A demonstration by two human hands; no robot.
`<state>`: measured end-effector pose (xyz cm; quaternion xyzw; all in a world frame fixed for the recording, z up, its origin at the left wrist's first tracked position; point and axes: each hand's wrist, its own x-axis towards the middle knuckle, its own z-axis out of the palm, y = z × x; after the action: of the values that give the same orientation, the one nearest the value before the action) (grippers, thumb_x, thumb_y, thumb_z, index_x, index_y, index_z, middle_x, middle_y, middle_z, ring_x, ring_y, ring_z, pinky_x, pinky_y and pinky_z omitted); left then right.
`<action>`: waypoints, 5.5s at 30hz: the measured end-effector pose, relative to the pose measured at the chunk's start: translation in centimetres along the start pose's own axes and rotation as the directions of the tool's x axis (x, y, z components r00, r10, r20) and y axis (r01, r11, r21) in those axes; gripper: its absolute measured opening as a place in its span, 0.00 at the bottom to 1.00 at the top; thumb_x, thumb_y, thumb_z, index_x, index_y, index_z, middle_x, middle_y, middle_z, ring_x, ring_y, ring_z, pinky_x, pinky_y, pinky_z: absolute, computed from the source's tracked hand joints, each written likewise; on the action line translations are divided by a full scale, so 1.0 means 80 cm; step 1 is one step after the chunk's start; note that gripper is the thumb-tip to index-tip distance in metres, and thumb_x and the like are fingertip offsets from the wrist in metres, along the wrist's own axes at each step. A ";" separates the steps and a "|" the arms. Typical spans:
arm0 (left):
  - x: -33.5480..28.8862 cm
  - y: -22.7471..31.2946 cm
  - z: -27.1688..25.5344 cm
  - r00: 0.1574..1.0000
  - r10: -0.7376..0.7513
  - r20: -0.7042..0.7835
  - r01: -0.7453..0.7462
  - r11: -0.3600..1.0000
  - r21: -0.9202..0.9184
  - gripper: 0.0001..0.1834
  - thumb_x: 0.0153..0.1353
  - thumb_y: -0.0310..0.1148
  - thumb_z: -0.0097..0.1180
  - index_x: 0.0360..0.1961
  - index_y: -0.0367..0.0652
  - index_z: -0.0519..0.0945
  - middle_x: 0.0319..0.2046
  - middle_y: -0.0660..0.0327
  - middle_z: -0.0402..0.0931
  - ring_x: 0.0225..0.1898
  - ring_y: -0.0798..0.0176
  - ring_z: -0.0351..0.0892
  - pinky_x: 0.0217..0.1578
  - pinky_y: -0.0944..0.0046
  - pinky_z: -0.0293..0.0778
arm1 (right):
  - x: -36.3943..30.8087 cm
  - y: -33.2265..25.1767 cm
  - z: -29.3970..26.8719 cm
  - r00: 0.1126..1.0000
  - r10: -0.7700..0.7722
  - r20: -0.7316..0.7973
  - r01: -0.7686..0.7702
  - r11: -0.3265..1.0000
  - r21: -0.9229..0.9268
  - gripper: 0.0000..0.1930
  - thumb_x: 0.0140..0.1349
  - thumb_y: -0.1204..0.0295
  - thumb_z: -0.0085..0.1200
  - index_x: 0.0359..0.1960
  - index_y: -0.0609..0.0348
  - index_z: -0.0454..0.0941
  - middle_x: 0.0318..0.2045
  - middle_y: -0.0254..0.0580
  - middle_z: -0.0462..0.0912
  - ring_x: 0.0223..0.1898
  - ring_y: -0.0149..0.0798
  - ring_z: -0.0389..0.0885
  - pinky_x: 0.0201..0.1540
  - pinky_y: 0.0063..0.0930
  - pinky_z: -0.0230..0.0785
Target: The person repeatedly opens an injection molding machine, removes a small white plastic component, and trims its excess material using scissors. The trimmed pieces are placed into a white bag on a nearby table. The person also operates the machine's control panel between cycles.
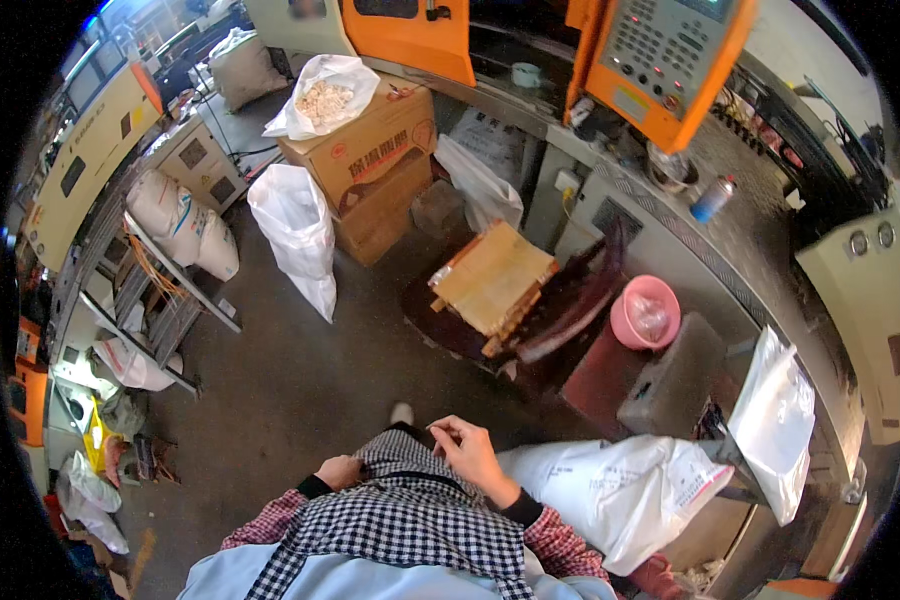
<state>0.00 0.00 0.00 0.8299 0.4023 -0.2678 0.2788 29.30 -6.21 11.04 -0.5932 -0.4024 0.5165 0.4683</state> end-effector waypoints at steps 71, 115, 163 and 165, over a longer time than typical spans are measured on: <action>0.716 -0.035 -1.166 0.007 -0.235 -0.972 -0.835 0.534 -0.135 0.07 0.63 0.25 0.47 0.40 0.35 0.65 0.27 0.60 0.69 0.24 0.72 0.68 0.23 0.74 0.67 | 1.364 -0.471 -0.599 0.115 -0.754 -0.647 0.372 0.637 -0.676 0.18 0.51 0.86 0.42 0.45 0.65 0.74 0.40 0.57 0.77 0.43 0.55 0.75 0.46 0.35 0.67; 0.810 0.080 -1.083 0.485 0.626 -0.611 -0.831 0.547 -0.099 0.05 0.55 0.26 0.56 0.33 0.38 0.78 0.25 0.54 0.78 0.23 0.60 0.79 0.24 0.67 0.71 | 1.098 -0.223 -0.504 0.905 -0.300 -0.303 -0.183 0.367 -0.912 0.09 0.48 0.77 0.53 0.33 0.63 0.76 0.33 0.52 0.76 0.35 0.53 0.77 0.36 0.41 0.71; 0.821 0.111 -1.141 0.945 0.209 -0.250 -0.230 -0.116 -0.966 0.12 0.65 0.32 0.45 0.42 0.32 0.73 0.34 0.57 0.77 0.31 0.67 0.76 0.34 0.69 0.73 | 1.481 -0.532 -0.673 0.229 -0.526 -0.819 0.271 0.843 -0.465 0.11 0.50 0.78 0.58 0.37 0.64 0.81 0.30 0.48 0.83 0.33 0.40 0.81 0.39 0.31 0.71; 0.827 0.111 -1.144 0.951 0.187 -0.244 -0.237 -0.062 -0.970 0.12 0.65 0.31 0.45 0.43 0.32 0.72 0.35 0.55 0.77 0.32 0.66 0.76 0.34 0.68 0.74 | 1.497 -0.523 -0.683 0.150 -0.625 -0.766 0.302 0.767 -0.567 0.13 0.50 0.79 0.58 0.40 0.64 0.79 0.30 0.47 0.82 0.33 0.40 0.81 0.38 0.30 0.71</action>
<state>62.65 91.70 22.10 0.4368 0.3425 0.1607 0.8162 100.71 111.20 24.90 -0.6788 -0.2891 -0.1574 0.6564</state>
